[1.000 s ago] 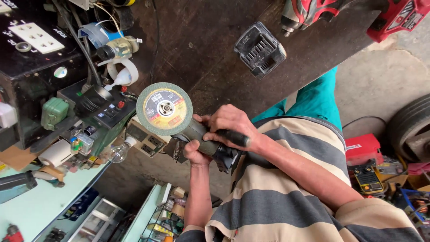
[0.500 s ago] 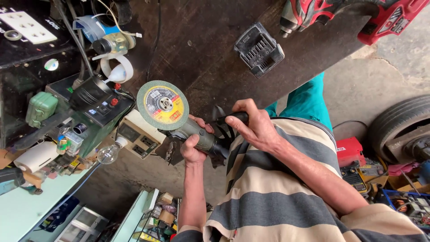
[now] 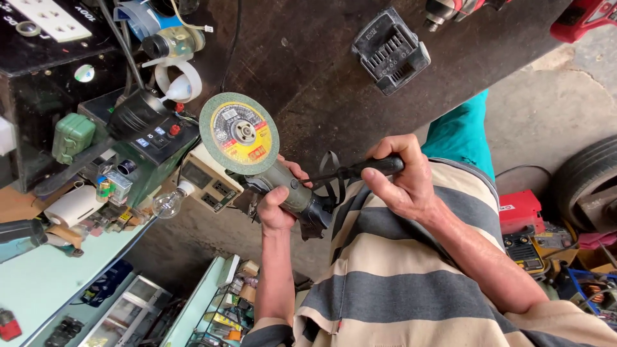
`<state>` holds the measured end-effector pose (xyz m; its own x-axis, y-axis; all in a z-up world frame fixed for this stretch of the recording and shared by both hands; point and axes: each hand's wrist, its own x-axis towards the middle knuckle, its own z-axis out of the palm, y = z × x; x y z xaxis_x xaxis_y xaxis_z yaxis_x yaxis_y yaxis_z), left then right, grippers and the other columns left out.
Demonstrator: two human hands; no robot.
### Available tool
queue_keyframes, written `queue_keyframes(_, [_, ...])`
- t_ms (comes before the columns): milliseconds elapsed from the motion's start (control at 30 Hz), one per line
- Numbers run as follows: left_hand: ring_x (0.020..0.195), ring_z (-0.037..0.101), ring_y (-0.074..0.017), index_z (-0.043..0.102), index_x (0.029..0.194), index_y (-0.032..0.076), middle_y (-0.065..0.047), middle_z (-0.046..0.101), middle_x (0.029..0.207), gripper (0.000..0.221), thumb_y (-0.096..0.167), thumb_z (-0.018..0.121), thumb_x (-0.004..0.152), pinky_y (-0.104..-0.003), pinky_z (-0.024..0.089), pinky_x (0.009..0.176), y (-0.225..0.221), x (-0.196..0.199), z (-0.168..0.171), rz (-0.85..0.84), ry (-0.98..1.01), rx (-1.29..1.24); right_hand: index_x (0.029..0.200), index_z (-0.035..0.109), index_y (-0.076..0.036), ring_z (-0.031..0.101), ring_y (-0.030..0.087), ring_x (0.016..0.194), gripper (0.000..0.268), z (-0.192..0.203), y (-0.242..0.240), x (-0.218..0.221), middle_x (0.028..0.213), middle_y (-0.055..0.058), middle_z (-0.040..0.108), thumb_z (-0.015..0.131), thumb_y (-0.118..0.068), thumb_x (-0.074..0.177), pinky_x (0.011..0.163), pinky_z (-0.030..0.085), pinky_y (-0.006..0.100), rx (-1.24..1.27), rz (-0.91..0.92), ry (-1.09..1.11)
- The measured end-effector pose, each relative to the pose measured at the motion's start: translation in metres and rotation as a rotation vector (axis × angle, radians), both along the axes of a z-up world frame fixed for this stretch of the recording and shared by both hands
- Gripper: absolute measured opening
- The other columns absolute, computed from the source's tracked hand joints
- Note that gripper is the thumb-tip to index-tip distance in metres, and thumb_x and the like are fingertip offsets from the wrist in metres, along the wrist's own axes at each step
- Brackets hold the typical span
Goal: Disassembling the housing of an electric angle grinder using an impact driver and a screwdriver.
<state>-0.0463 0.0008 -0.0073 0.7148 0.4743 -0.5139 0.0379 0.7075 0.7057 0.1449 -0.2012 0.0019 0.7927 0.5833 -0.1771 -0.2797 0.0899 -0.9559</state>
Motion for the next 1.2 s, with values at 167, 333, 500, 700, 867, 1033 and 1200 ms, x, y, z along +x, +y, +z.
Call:
queue_keyframes(167, [0.088,0.066,-0.0389,0.044,0.13,0.003,-0.024,0.059,0.104,0.06,0.015,0.075,0.08,-0.054,0.057,0.081,0.0,0.006,0.009,-0.002,0.032,0.027,0.107,0.054,-0.004,0.067,0.015,0.07,0.028,-0.009,-0.002,-0.012,0.089,0.011,0.072,0.075,-0.017,0.096,0.059,0.055,0.026,-0.04,-0.023,0.051])
queue_keyframes(333, [0.089,0.065,-0.035,0.045,0.129,0.004,-0.02,0.058,0.102,0.06,0.011,0.076,0.078,-0.052,0.057,0.082,0.001,-0.003,0.004,0.003,0.039,0.053,0.104,0.055,-0.005,0.06,0.012,0.058,0.024,-0.007,0.001,-0.011,0.073,0.01,0.068,0.074,-0.019,0.098,0.05,0.049,0.023,-0.102,-0.044,0.117])
queue_keyframes(500, [0.091,0.063,-0.0329,0.045,0.13,0.005,-0.018,0.056,0.101,0.058,0.01,0.076,0.081,-0.051,0.057,0.085,0.001,0.001,0.012,-0.002,0.021,0.06,0.102,0.057,-0.005,0.059,0.013,0.054,0.023,-0.003,0.007,-0.007,0.068,0.01,0.065,0.074,-0.02,0.099,0.047,0.048,0.023,-0.142,-0.038,0.146])
queue_keyframes(700, [0.09,0.063,-0.0354,0.046,0.128,0.001,-0.021,0.054,0.1,0.056,0.008,0.076,0.082,-0.054,0.057,0.082,0.002,-0.011,0.003,0.015,0.008,0.106,0.097,0.062,-0.009,0.055,0.012,0.05,0.017,0.003,0.013,-0.002,0.06,0.006,0.062,0.073,-0.023,0.099,0.046,0.046,0.023,-0.18,0.01,0.167])
queue_keyframes(867, [0.086,0.062,-0.0373,0.05,0.123,-0.003,-0.023,0.053,0.096,0.056,0.016,0.079,0.079,-0.054,0.058,0.079,0.006,-0.02,-0.006,0.006,0.017,0.159,0.096,0.064,-0.008,0.053,0.014,0.048,0.022,0.004,0.015,0.003,0.056,0.008,0.06,0.069,-0.029,0.103,0.045,0.044,0.025,-0.272,0.028,0.176])
queue_keyframes(1033, [0.085,0.063,-0.0381,0.049,0.122,-0.001,-0.024,0.054,0.095,0.052,0.019,0.076,0.082,-0.055,0.058,0.08,0.007,-0.02,-0.004,-0.022,0.031,0.208,0.114,0.058,-0.009,0.063,0.013,0.073,0.023,-0.001,0.007,0.009,0.09,0.009,0.069,0.071,-0.012,0.096,0.069,0.058,0.03,-0.051,0.084,0.287])
queue_keyframes(1200, [0.081,0.064,-0.0388,0.05,0.119,-0.001,-0.024,0.055,0.093,0.052,0.021,0.078,0.08,-0.055,0.059,0.077,0.006,-0.015,0.0,-0.027,0.069,0.217,0.118,0.058,-0.003,0.065,0.015,0.061,0.032,-0.011,0.011,0.002,0.078,0.011,0.068,0.076,-0.014,0.093,0.059,0.056,0.027,-0.038,0.056,0.267])
